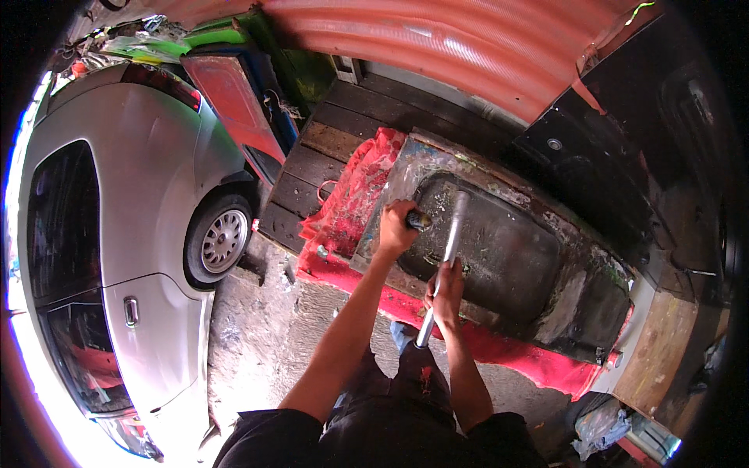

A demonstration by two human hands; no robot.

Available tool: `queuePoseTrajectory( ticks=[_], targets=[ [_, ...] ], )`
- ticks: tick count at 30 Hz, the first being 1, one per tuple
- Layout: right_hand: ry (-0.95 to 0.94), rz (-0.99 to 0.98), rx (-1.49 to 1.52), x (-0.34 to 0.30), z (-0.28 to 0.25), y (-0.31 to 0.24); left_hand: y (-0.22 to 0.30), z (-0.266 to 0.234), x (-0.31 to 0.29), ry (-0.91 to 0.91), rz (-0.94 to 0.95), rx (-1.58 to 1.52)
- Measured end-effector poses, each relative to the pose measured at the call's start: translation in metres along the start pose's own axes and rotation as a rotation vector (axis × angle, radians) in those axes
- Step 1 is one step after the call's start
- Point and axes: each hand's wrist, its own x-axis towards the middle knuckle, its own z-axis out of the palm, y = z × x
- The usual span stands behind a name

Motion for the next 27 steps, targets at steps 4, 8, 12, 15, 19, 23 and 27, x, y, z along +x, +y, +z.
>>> queuePoseTrajectory(
  ticks=[4, 8, 12, 15, 19, 23, 27],
  targets=[
    [0.176, -0.275, 0.125, -0.002, 0.012, 0.007, 0.0, 0.003, 0.001, 0.026, 0.042, 0.048],
    [0.119, -0.106, -0.243, 0.013, 0.013, 0.061, -0.001, 0.009, 0.001, -0.035, 0.004, 0.077],
    [0.113, -0.01, -0.007, -0.009, 0.016, 0.01, -0.006, 0.012, -0.005, 0.038, -0.057, 0.047],
    [0.242, -0.144, 0.072, -0.007, -0.002, -0.017, -0.007, 0.01, -0.003, 0.034, -0.088, 0.027],
    [0.33, -0.346, 0.21, -0.009, 0.011, -0.036, -0.006, 0.006, -0.003, 0.036, 0.008, 0.08],
    [0.161, -0.101, -0.433, 0.022, 0.006, 0.05, -0.001, 0.013, -0.003, 0.135, -0.049, -0.024],
    [0.336, 0.152, -0.017, -0.014, 0.006, 0.02, -0.006, 0.008, -0.009, -0.001, -0.061, 0.065]
  ],
)
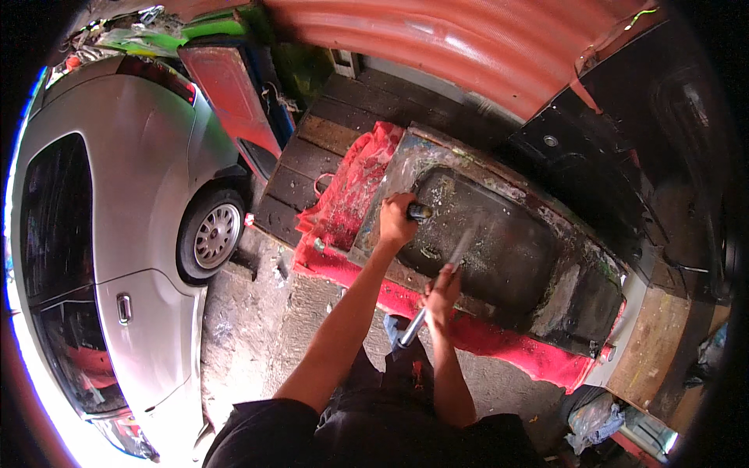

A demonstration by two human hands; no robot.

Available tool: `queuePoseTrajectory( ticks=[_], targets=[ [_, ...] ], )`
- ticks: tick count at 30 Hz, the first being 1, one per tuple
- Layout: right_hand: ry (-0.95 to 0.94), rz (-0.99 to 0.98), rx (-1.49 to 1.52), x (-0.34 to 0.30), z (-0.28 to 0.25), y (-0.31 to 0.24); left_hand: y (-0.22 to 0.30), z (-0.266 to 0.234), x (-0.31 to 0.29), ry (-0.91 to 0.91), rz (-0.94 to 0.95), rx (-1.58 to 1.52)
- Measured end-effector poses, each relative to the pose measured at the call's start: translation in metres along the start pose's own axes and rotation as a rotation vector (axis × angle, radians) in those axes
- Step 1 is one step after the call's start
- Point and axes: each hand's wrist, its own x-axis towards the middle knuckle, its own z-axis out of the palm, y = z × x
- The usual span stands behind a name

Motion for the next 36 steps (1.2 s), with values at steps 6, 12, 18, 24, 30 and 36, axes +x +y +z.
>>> queuePoseTrajectory(
  ticks=[6, 12, 18, 24, 30, 36],
  targets=[
    [0.037, -0.311, 0.29, -0.007, -0.028, -0.07, 0.005, 0.002, -0.002, -0.06, 0.051, 0.137],
    [-0.012, -0.705, -0.682, 0.02, 0.022, 0.003, 0.005, 0.007, -0.002, -0.025, 0.083, 0.185],
    [-0.106, -0.177, -0.054, 0.003, 0.013, 0.006, -0.024, -0.015, -0.003, 0.111, -0.126, 0.002],
    [0.002, -0.269, 0.08, 0.023, -0.01, -0.042, 0.006, -0.009, -0.021, 0.042, 0.098, 0.002],
    [-0.015, -0.209, 0.071, 0.012, -0.013, -0.033, 0.017, -0.003, -0.024, -0.074, 0.143, 0.125],
    [-0.058, -0.066, 0.022, -0.005, -0.012, -0.01, 0.016, -0.011, -0.016, -0.029, 0.13, 0.097]
  ],
)
